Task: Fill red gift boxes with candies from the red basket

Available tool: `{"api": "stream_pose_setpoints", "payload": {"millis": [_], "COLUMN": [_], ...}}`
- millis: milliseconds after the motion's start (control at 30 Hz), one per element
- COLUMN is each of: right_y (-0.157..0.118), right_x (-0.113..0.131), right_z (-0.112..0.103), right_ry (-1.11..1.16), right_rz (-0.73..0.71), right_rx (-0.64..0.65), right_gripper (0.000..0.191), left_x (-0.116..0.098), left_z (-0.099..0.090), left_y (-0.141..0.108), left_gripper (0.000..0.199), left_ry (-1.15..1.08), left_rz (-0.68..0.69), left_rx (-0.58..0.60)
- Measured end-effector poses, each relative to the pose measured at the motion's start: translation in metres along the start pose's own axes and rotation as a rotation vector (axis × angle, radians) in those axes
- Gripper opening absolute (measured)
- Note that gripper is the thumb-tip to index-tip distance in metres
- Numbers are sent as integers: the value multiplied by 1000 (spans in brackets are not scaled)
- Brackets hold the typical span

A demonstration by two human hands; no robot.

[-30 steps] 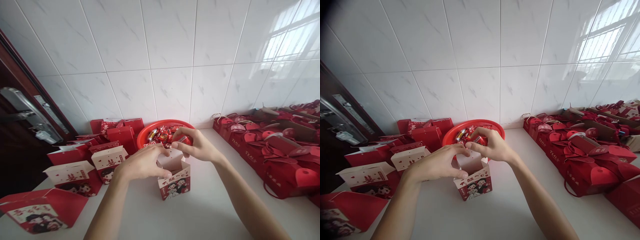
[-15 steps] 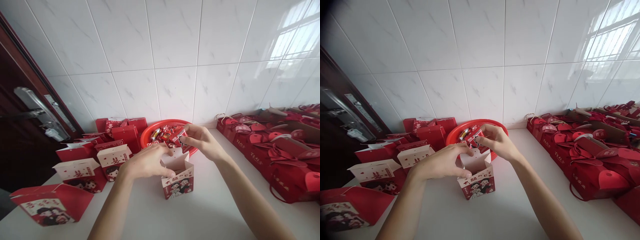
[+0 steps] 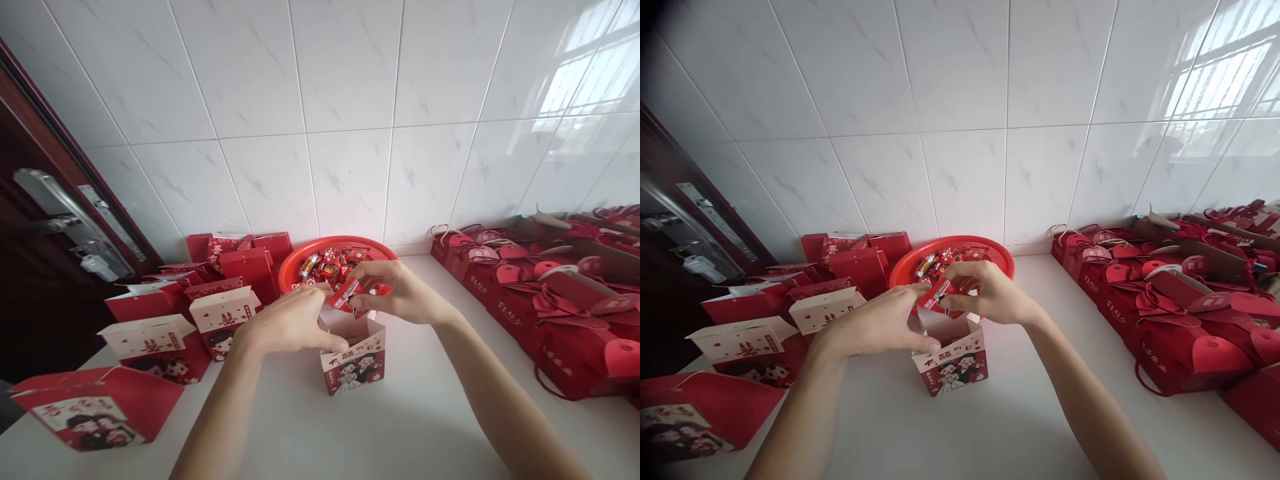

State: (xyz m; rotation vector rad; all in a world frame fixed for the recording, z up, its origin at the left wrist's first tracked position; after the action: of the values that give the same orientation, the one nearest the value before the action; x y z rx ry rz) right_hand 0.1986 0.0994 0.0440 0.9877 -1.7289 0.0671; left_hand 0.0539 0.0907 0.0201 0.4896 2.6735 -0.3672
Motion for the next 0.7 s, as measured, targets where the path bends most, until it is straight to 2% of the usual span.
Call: {"api": "stream_pose_setpoints", "payload": {"millis": [167, 433, 533, 633, 700], "right_y": [1, -8, -8, -7, -6], "right_x": [-4, 6, 4, -3, -4], "right_z": [13, -1, 11, 31, 35], "right_ry": [-316, -406, -393, -413, -450], "right_rz": [-21, -13, -6, 26, 27], "right_rx": [101, 52, 144, 288, 314], "right_gripper": [20, 19, 18, 13, 11], "left_x": [-5, -4, -6, -7, -8], "left_z": [-3, -1, -2, -3, -3], "left_y": [0, 2, 2, 2, 1], "left_gripper": [59, 54, 50, 37, 35], "left_ry": [34, -1, 18, 18, 10], "left_rz": [84, 99, 121, 146, 154], "left_rx": [-34, -20, -27, -18, -13]}}
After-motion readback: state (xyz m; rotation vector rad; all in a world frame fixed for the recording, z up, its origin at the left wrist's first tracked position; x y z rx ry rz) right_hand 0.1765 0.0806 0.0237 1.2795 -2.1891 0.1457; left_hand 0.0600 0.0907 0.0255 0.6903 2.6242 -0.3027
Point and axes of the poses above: each hand's wrist, its own y-axis towards the middle knuckle, its own z-axis out of the palm, x = y × z, the point moved 7 cm from there along y, towards the middle knuckle, and after that the axes turned 2 degrees about y, right-handed, at the moved point
